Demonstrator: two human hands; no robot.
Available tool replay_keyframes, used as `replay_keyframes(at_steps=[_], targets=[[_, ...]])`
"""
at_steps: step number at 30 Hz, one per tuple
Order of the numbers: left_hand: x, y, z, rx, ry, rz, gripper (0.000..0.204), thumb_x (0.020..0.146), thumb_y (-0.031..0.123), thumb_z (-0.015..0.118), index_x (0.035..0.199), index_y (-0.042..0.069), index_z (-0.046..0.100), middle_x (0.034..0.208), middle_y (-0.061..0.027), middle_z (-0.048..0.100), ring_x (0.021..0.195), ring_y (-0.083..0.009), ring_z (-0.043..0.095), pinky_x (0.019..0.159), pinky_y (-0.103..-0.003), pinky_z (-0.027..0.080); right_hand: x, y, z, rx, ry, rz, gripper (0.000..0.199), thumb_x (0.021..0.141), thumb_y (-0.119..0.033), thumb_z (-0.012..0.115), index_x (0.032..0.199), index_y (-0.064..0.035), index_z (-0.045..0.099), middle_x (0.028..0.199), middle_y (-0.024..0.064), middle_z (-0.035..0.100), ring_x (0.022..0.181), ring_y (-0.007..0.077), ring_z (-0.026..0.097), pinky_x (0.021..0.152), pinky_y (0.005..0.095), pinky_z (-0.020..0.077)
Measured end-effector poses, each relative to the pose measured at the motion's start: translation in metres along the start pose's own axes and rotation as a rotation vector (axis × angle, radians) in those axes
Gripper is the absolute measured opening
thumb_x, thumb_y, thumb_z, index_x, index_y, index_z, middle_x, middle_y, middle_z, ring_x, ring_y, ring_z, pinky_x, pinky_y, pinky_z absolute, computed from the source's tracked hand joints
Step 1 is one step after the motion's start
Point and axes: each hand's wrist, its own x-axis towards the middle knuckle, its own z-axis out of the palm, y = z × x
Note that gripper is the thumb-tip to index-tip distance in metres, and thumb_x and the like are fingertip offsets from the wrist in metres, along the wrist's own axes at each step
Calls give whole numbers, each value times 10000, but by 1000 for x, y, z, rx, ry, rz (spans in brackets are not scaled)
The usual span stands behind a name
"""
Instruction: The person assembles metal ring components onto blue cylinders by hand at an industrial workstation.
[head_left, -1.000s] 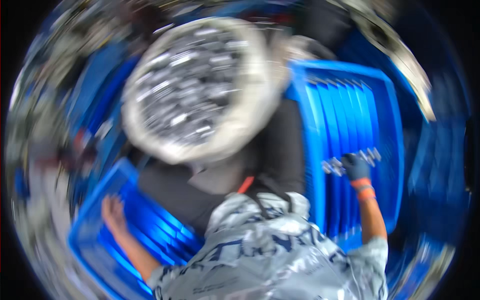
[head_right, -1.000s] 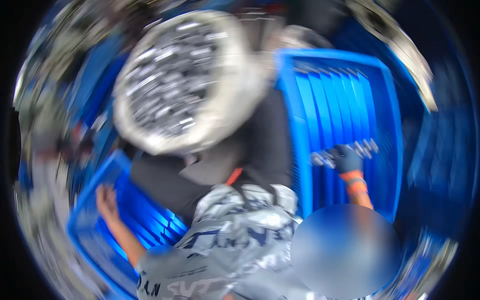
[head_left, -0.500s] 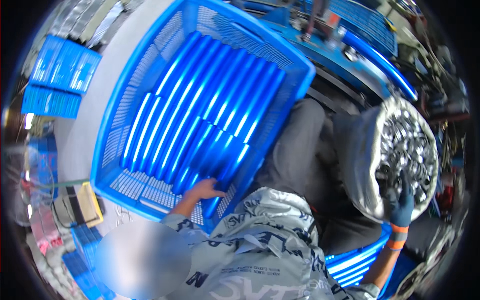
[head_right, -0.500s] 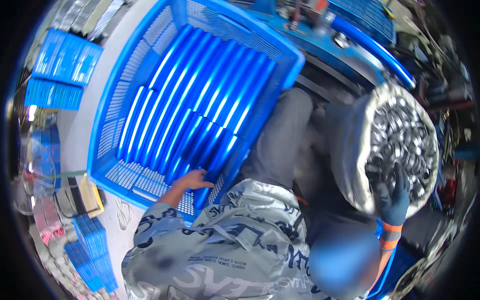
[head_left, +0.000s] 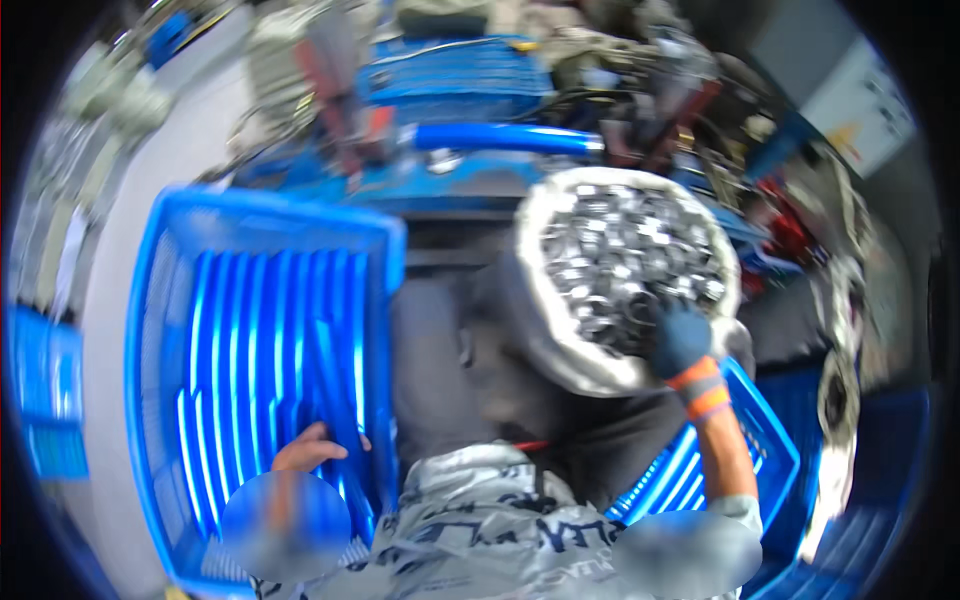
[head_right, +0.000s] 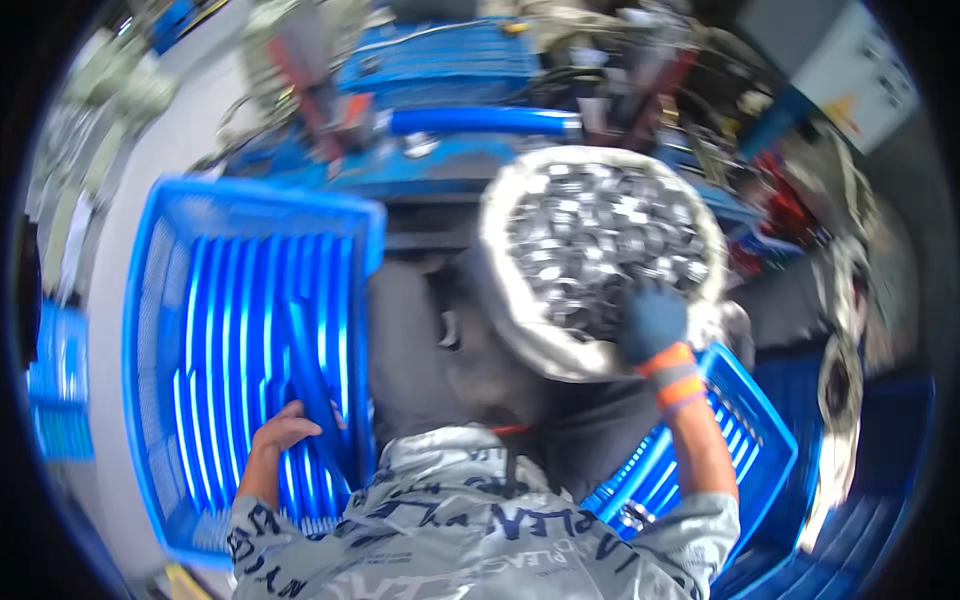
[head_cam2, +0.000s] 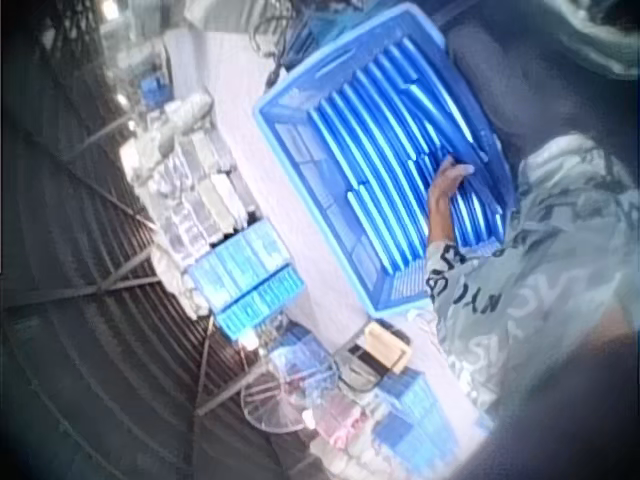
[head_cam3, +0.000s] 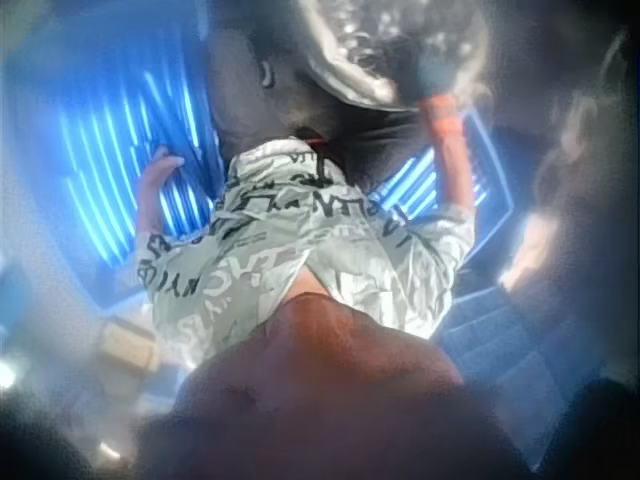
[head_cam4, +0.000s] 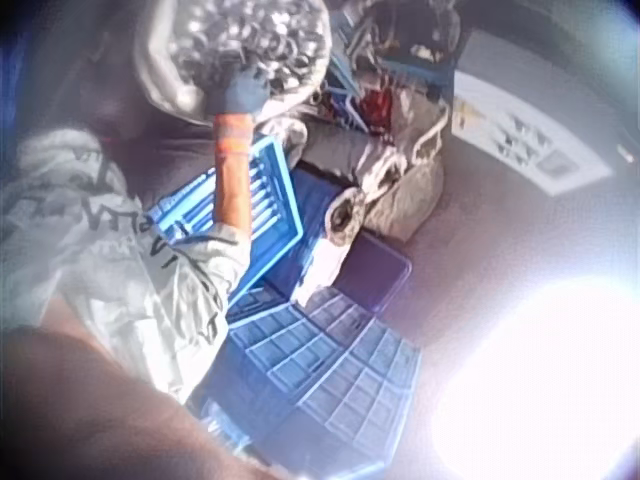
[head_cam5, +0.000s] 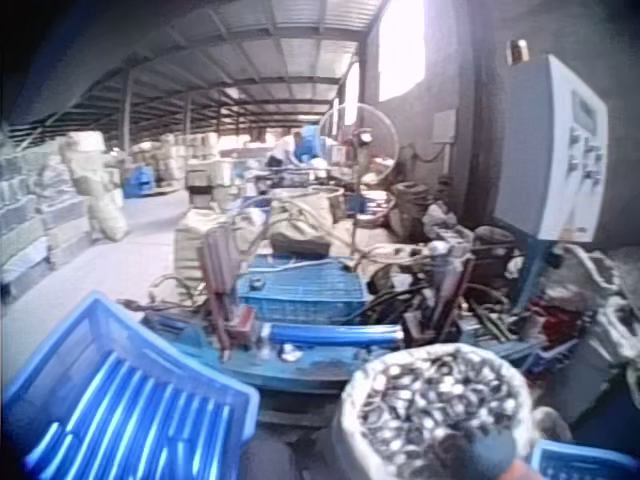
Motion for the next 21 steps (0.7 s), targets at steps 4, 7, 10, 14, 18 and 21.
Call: replay_keyframes(at_steps=[4, 7, 10, 14, 18, 21], targets=[[71, 131, 88, 91, 291, 356, 691, 794, 179, 917, 1406, 7, 646, 1060, -98, 756, 1008, -267, 783, 936, -435, 622, -5, 0, -43, 18, -88, 85, 205, 815, -288, 820, 973, -171, 880, 1056, 139, 804, 1100, 363, 756, 900, 522, 609], [126, 190, 128, 421, 212, 495, 747, 777, 172, 937, 1443, 9, 641, 1111, -113, 775, 1007, -301, 784, 952, -439, 616, -19, 22, -52, 200, 11, 136, 241, 897, -392, 843, 940, -158, 884, 911, 108, 796, 901, 329, 773, 808, 461, 599], [127, 243, 199, 736, 309, 835, 724, 781, 185, 944, 1421, -5, 665, 1139, -120, 799, 1023, -285, 791, 965, -413, 608, -18, 8, -48, 1450, 61, 554, 418, 1076, -474, 785, 1091, -72, 896, 915, 10, 809, 731, 121, 683, 711, 314, 541], [115, 278, 254, 1181, 270, 885, 680, 758, 215, 914, 1391, 63, 717, 1203, -199, 815, 1101, -387, 816, 992, -452, 631, -32, -16, -25, 2227, 286, 340, 579, 1039, -502, 844, 1328, -4, 787, 1318, 106, 802, 1177, 284, 788, 922, 430, 654], [108, 287, 264, 1302, 222, 947, 641, 747, 206, 898, 1363, 103, 749, 1216, -161, 822, 1080, -408, 804, 960, -469, 642, -34, -39, -41, 2428, 275, 354, 512, 977, -423, 924, 1287, -48, 764, 1499, 80, 735, 1270, 351, 772, 1000, 507, 671], [97, 294, 266, 1403, 167, 907, 618, 728, 170, 880, 1333, 108, 765, 1122, -140, 810, 999, -391, 803, 902, -462, 643, -32, -39, -58, 2366, 329, 306, 391, 978, -98, 907, 1316, -27, 723, 1329, 96, 756, 1255, 248, 744, 1022, 412, 637]])
